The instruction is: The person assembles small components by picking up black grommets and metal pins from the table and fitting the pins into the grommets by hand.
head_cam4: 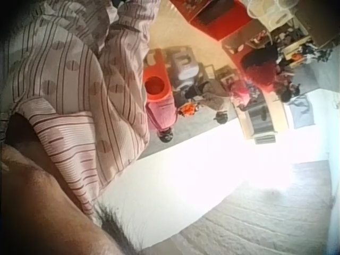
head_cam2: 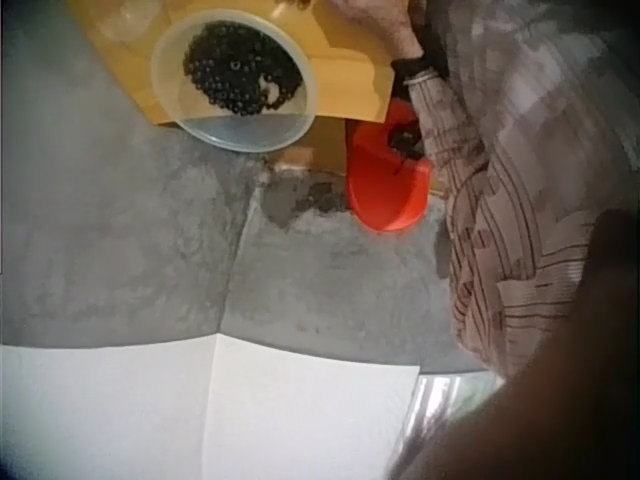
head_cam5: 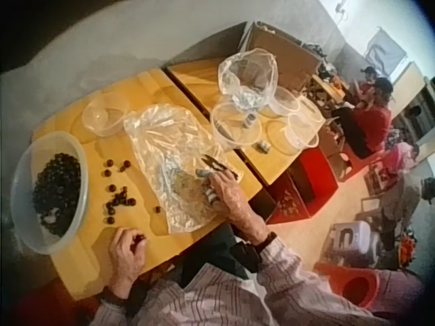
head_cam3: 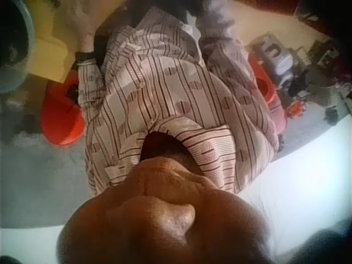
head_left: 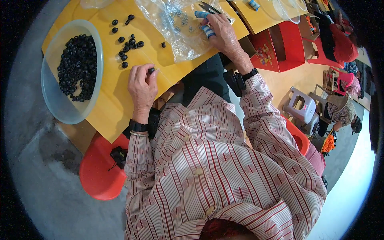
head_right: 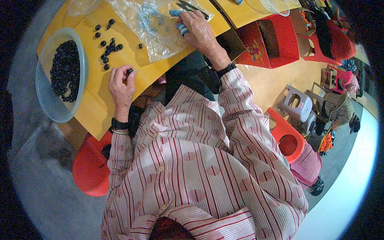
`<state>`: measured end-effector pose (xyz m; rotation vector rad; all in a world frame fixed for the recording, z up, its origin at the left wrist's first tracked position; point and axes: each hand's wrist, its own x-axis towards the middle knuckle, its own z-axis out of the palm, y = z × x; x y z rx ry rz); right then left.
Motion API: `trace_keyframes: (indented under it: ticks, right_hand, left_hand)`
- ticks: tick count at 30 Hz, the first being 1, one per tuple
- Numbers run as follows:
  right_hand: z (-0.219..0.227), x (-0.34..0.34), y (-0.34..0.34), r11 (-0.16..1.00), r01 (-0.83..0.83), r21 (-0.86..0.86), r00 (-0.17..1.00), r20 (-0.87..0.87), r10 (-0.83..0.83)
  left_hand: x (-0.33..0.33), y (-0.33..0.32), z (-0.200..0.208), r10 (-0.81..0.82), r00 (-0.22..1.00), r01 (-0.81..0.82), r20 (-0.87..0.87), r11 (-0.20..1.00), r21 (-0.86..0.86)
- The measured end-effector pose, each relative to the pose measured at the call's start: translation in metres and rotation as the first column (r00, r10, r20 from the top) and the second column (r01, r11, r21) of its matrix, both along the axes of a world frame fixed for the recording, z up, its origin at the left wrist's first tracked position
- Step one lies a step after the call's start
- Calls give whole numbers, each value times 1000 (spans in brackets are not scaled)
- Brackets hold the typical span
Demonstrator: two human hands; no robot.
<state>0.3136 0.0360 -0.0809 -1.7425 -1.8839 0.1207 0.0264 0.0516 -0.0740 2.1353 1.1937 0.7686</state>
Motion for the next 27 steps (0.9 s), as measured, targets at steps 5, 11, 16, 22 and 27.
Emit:
trace_keyframes:
  ticks: [5,11,16,22,27]
  right_hand:
    - [-1,3,-1,999,7,-35,1000,16,-6]
    - [21,-2,2,998,68,9,991,-115,-66]
    - [79,-17,4,984,127,123,942,-324,-81]
    - [28,-5,3,985,168,-44,980,-101,-172]
    - [12,-1,-8,942,333,-39,909,-254,-331]
  left_hand:
    - [-1,1,-2,-1,1000,1,6,1000,19]
    - [-1,1,-2,-1,1000,1,12,1000,15]
    - [-2,2,-4,-4,1000,4,5,1000,17]
    - [0,1,-4,4,999,-5,41,1000,22]
    - [-1,1,-2,7,1000,-8,28,1000,7]
